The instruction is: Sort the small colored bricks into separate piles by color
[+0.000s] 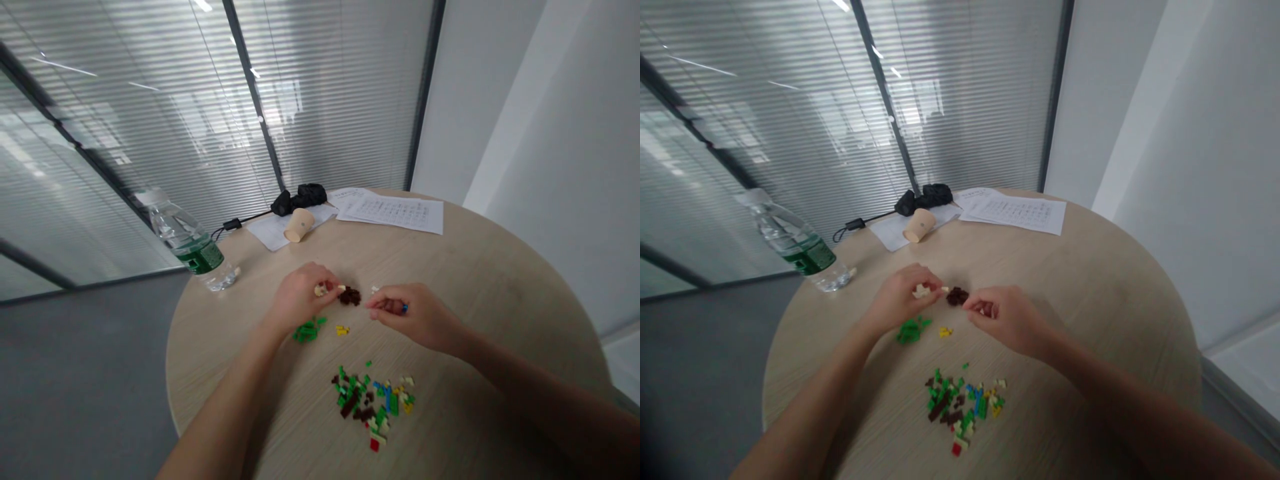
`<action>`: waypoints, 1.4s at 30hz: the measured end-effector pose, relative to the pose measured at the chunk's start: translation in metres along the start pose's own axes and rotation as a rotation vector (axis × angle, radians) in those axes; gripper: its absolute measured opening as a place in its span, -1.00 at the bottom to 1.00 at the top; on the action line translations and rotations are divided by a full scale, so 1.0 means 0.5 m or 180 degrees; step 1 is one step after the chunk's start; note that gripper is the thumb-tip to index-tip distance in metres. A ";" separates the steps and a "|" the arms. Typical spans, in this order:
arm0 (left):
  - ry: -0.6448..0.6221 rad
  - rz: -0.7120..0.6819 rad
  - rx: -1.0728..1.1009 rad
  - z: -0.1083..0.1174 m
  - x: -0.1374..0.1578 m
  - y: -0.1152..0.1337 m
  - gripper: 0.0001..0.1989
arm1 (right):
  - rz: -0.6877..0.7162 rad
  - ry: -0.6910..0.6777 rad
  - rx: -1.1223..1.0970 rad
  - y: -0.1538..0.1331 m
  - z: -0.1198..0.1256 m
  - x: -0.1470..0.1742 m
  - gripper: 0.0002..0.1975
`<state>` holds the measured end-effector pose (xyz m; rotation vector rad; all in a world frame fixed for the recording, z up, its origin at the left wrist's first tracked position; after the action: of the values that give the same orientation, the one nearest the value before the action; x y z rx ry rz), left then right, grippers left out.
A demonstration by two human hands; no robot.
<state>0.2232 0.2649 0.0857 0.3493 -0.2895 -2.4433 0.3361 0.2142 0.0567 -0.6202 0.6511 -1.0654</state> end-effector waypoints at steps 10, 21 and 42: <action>-0.0530 0.1357 -0.1014 -0.027 0.015 -0.141 -0.81 | 0.0754 -0.1588 0.0454 -0.044 -0.114 0.025 -0.89; -0.0208 0.0920 -0.0117 -0.013 0.007 -0.088 -0.83 | 0.0972 -0.1623 0.0705 -0.060 -0.127 0.027 -0.95; -0.1102 -0.0012 0.0887 -0.048 0.014 0.025 -0.80 | 0.1235 0.0359 0.0754 -0.082 0.017 0.025 -0.82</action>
<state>0.2330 0.2480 0.0654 0.0397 -0.7829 -2.4617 0.3229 0.1891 0.0899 -0.2159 0.6971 -0.8006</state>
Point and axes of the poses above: each hand's wrist, its own x-axis away from the middle knuckle, its own z-axis out of the back of the hand, y = z × x, the point moved 10 cm from there along -x, towards the middle knuckle, and after that the axes turned 9 degrees about -y, right-handed, at the moved point
